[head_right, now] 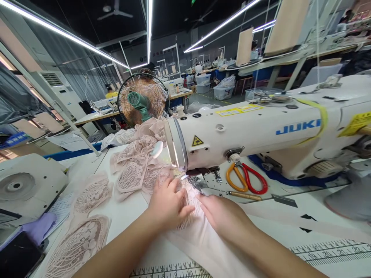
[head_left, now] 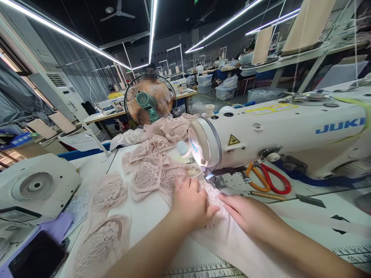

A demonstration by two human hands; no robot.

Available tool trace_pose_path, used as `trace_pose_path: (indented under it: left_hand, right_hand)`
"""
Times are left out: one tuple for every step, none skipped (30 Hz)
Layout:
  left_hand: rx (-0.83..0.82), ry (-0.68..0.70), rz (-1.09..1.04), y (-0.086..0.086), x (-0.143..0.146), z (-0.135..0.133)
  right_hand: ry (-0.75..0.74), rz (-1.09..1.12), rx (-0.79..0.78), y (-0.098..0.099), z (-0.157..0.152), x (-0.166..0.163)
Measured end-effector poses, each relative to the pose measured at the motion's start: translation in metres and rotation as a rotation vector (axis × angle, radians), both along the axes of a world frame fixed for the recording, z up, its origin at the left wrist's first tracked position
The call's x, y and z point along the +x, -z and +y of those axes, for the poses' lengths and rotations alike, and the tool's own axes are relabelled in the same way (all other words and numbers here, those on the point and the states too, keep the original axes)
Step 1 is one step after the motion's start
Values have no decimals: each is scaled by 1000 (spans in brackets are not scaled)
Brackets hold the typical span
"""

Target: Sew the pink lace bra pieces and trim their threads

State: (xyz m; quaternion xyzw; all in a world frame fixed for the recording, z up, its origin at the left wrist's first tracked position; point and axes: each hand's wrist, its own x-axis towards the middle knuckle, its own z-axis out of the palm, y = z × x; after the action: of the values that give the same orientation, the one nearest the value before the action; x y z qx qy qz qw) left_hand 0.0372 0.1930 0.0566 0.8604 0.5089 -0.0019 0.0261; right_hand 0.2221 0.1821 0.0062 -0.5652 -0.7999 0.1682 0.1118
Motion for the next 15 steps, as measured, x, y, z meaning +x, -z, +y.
trace_pose_path:
  left_hand:
    - [-59, -10, 32, -5, 0, -4]
    - [-118, -14, 67, -9, 1, -7]
    - [-168, -17, 105, -13, 1, -10]
    - [-209, -20, 140, -16, 1, -12]
    - [-240, -26, 171, -18, 0, -13]
    - [-265, -37, 194, -19, 0, -13]
    - [-284, -51, 206, -20, -1, -13]
    - [-296, -69, 208, -20, -2, -11]
    - [-303, -84, 201, -20, -3, -10]
    - [-298, -97, 189, -20, -4, -8]
    - [-285, -110, 178, -19, -5, -7]
    - [-269, -123, 167, -19, -6, -5]
    - [-251, -136, 156, -19, -7, -4]
    - [-238, -151, 144, -18, -8, -3]
    - [-229, -167, 128, -18, -9, -1]
  right_hand:
    - [-5, 4, -1, 0, 0, 2]
    - [-13, 7, -6, 0, 0, 4]
    - [-26, 11, -12, -1, 0, 6]
    - [-39, 14, -19, -2, -1, 9]
    - [-53, 15, -29, -4, -2, 11]
    - [-64, 11, -41, -6, -2, 13]
    - [-72, 5, -52, -7, -3, 15]
    - [-77, -5, -61, -9, -4, 15]
    - [-79, -15, -68, -11, -5, 16]
    - [-77, -27, -72, -12, -6, 15]
    - [-71, -38, -73, -12, -6, 14]
    - [-61, -50, -72, -13, -6, 13]
    - [-50, -65, -74, -13, -5, 11]
    - [-40, -82, -77, -13, -4, 9]
    - [-31, -100, -82, -13, -4, 7]
